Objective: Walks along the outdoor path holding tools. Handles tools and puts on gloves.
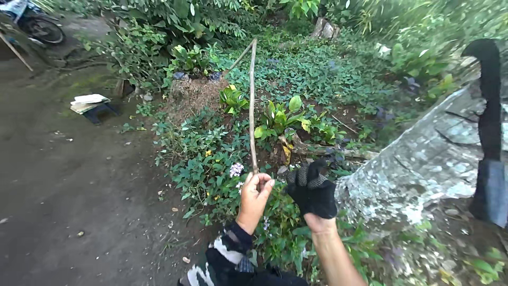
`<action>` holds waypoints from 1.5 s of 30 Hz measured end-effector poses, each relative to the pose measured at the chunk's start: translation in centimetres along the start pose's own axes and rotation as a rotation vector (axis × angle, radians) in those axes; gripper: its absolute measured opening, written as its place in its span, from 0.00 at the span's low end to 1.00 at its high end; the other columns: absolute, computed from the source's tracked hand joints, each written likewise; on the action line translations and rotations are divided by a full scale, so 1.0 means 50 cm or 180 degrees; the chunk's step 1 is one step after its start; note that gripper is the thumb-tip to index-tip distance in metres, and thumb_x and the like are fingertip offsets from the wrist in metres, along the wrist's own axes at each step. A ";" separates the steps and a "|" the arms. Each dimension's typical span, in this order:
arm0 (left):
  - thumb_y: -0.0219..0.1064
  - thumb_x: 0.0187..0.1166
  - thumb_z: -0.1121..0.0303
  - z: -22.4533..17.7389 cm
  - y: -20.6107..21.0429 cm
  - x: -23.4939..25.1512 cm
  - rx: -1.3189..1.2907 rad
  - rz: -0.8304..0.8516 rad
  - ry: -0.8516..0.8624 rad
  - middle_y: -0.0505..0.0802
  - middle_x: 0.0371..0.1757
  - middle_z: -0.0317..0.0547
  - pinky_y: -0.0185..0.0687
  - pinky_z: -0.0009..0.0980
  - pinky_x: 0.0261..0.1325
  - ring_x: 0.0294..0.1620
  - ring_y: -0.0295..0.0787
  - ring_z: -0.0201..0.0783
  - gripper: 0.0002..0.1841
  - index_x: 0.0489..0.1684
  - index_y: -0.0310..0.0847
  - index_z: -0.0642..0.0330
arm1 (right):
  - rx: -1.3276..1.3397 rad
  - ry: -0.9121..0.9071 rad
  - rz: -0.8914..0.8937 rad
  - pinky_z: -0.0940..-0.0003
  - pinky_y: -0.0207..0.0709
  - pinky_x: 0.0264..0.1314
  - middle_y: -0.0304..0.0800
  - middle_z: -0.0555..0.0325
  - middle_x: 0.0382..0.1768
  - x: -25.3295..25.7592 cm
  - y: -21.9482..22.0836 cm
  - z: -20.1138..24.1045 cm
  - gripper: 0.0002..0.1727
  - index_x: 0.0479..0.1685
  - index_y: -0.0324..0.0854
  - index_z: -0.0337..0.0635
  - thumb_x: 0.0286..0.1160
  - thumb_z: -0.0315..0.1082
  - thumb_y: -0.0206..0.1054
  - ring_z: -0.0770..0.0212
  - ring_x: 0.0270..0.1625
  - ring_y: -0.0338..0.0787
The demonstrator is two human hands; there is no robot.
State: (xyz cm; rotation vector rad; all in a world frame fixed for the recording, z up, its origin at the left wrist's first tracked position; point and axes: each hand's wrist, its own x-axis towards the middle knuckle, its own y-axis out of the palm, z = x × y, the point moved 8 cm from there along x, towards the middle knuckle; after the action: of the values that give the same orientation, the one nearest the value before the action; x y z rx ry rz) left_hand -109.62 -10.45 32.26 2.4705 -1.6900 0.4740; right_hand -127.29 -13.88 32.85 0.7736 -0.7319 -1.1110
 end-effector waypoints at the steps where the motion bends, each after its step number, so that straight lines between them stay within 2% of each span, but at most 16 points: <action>1: 0.71 0.74 0.70 -0.001 0.007 -0.019 -0.0011 -0.0008 0.0023 0.87 0.42 0.42 0.78 0.17 0.35 0.32 0.79 0.22 0.07 0.42 0.89 0.65 | -0.0002 -0.0083 -0.0100 0.46 0.84 0.63 0.88 0.51 0.52 0.004 -0.009 -0.006 0.25 0.56 0.81 0.47 0.86 0.58 0.53 0.51 0.59 0.88; 4: 0.76 0.71 0.69 -0.006 0.039 -0.071 0.0006 0.0134 0.0221 0.86 0.46 0.48 0.74 0.13 0.31 0.29 0.76 0.20 0.12 0.47 0.89 0.66 | 0.0063 -0.0078 -0.0502 0.49 0.85 0.66 0.90 0.49 0.55 -0.004 -0.020 -0.045 0.21 0.62 0.80 0.43 0.91 0.48 0.51 0.53 0.61 0.90; 7: 0.78 0.70 0.64 -0.009 0.067 -0.092 0.0242 0.0377 0.0480 0.86 0.49 0.53 0.76 0.17 0.33 0.31 0.77 0.24 0.17 0.54 0.90 0.64 | -0.0035 -0.0028 -0.1011 0.60 0.92 0.50 0.96 0.52 0.40 -0.037 -0.044 -0.093 0.13 0.46 0.88 0.44 0.65 0.39 0.75 0.60 0.45 0.96; 9: 0.75 0.72 0.66 -0.015 0.071 -0.091 0.0462 0.0393 0.0684 0.87 0.49 0.55 0.82 0.21 0.41 0.38 0.84 0.30 0.13 0.49 0.91 0.62 | -0.0235 0.0030 -0.1009 0.64 0.91 0.43 0.95 0.54 0.34 -0.038 -0.047 -0.112 0.15 0.41 0.88 0.44 0.55 0.37 0.82 0.63 0.38 0.96; 12: 0.71 0.75 0.69 -0.017 0.067 -0.084 0.0630 0.0352 0.0884 0.87 0.47 0.55 0.85 0.22 0.46 0.42 0.87 0.33 0.06 0.40 0.90 0.61 | -0.0275 0.0012 -0.1158 0.65 0.90 0.40 0.94 0.52 0.32 -0.029 -0.051 -0.121 0.08 0.40 0.87 0.42 0.63 0.32 0.74 0.63 0.35 0.95; 15: 0.69 0.77 0.68 -0.005 0.058 -0.084 0.0491 0.0338 0.0737 0.87 0.49 0.53 0.84 0.21 0.45 0.41 0.85 0.30 0.07 0.42 0.90 0.60 | -0.0494 -0.0121 -0.1166 0.66 0.90 0.45 0.94 0.52 0.36 -0.029 -0.060 -0.112 0.09 0.44 0.86 0.41 0.65 0.29 0.71 0.63 0.38 0.95; 17: 0.71 0.77 0.65 0.005 0.038 -0.081 0.0431 0.0207 0.0651 0.86 0.49 0.52 0.82 0.19 0.38 0.35 0.82 0.27 0.11 0.50 0.90 0.60 | -0.0597 -0.0053 -0.1042 0.62 0.91 0.51 0.95 0.52 0.42 -0.029 -0.062 -0.103 0.10 0.51 0.84 0.41 0.78 0.33 0.63 0.61 0.46 0.95; 19: 0.73 0.76 0.64 0.009 0.012 -0.068 0.0415 0.0015 0.0639 0.85 0.50 0.52 0.77 0.18 0.32 0.30 0.78 0.25 0.16 0.58 0.89 0.63 | -0.0600 0.0291 -0.0352 0.54 0.87 0.65 0.92 0.48 0.59 -0.012 -0.025 -0.100 0.25 0.72 0.79 0.43 0.86 0.49 0.59 0.54 0.61 0.92; 20: 0.75 0.75 0.63 0.009 -0.001 -0.059 0.0439 -0.0099 0.0628 0.85 0.51 0.54 0.76 0.18 0.31 0.30 0.77 0.25 0.19 0.61 0.87 0.65 | -0.0565 0.0508 0.0196 0.50 0.82 0.72 0.87 0.46 0.69 0.001 0.004 -0.103 0.35 0.83 0.70 0.45 0.84 0.58 0.59 0.50 0.69 0.87; 22: 0.78 0.72 0.61 0.003 -0.025 -0.038 0.0471 -0.0304 0.0580 0.84 0.51 0.56 0.73 0.18 0.31 0.30 0.75 0.24 0.25 0.65 0.85 0.67 | -0.0346 0.0731 0.0678 0.48 0.82 0.70 0.81 0.40 0.75 0.010 0.042 -0.105 0.44 0.87 0.64 0.47 0.77 0.65 0.64 0.44 0.73 0.84; 27: 0.82 0.64 0.48 -0.008 -0.049 0.000 0.0319 -0.0332 0.0486 0.82 0.52 0.51 0.66 0.13 0.31 0.31 0.70 0.18 0.38 0.66 0.84 0.70 | 0.0174 0.0915 0.0793 0.42 0.76 0.77 0.86 0.46 0.69 -0.014 0.081 -0.108 0.39 0.77 0.77 0.46 0.71 0.62 0.71 0.48 0.72 0.84; 30: 0.78 0.71 0.61 -0.018 -0.033 0.004 0.0089 -0.0200 0.0431 0.85 0.50 0.49 0.73 0.13 0.34 0.34 0.76 0.19 0.19 0.53 0.91 0.66 | 0.0047 0.0927 0.0569 0.49 0.80 0.73 0.87 0.48 0.67 -0.025 0.063 -0.118 0.38 0.79 0.76 0.45 0.75 0.61 0.69 0.51 0.69 0.87; 33: 0.68 0.80 0.70 -0.036 -0.023 0.008 0.0117 -0.0132 0.0650 0.87 0.45 0.48 0.80 0.16 0.45 0.41 0.83 0.24 0.08 0.39 0.90 0.65 | -0.0031 0.0916 0.0214 0.47 0.79 0.78 0.80 0.45 0.78 -0.040 0.035 -0.115 0.40 0.91 0.60 0.46 0.84 0.55 0.62 0.47 0.79 0.81; 36: 0.67 0.80 0.71 -0.047 -0.029 0.022 0.0150 -0.0211 0.0802 0.87 0.43 0.47 0.80 0.16 0.45 0.41 0.82 0.24 0.08 0.38 0.89 0.67 | -0.0126 0.1014 0.0463 0.49 0.79 0.78 0.68 0.45 0.87 -0.044 0.035 -0.104 0.53 0.96 0.42 0.46 0.77 0.58 0.68 0.47 0.87 0.72; 39: 0.67 0.80 0.71 -0.050 -0.035 0.034 0.0164 -0.0288 0.0884 0.86 0.45 0.47 0.80 0.15 0.45 0.40 0.82 0.22 0.08 0.37 0.88 0.67 | -0.0082 0.1004 0.0582 0.51 0.84 0.72 0.71 0.44 0.85 -0.047 0.037 -0.097 0.47 0.86 0.66 0.36 0.75 0.63 0.67 0.49 0.85 0.75; 45: 0.67 0.80 0.70 -0.053 -0.029 0.046 0.0200 -0.0251 0.0971 0.86 0.44 0.46 0.79 0.14 0.44 0.39 0.81 0.22 0.08 0.37 0.89 0.66 | -0.0354 0.0892 0.1112 0.39 0.79 0.75 0.64 0.42 0.88 -0.038 0.057 -0.086 0.53 0.87 0.65 0.36 0.72 0.70 0.64 0.44 0.87 0.70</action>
State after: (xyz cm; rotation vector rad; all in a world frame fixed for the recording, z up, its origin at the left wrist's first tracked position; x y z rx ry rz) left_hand -108.00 -11.27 35.60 2.3476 -1.4737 0.8559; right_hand -122.86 -10.63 32.69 0.6598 -0.5375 -0.7037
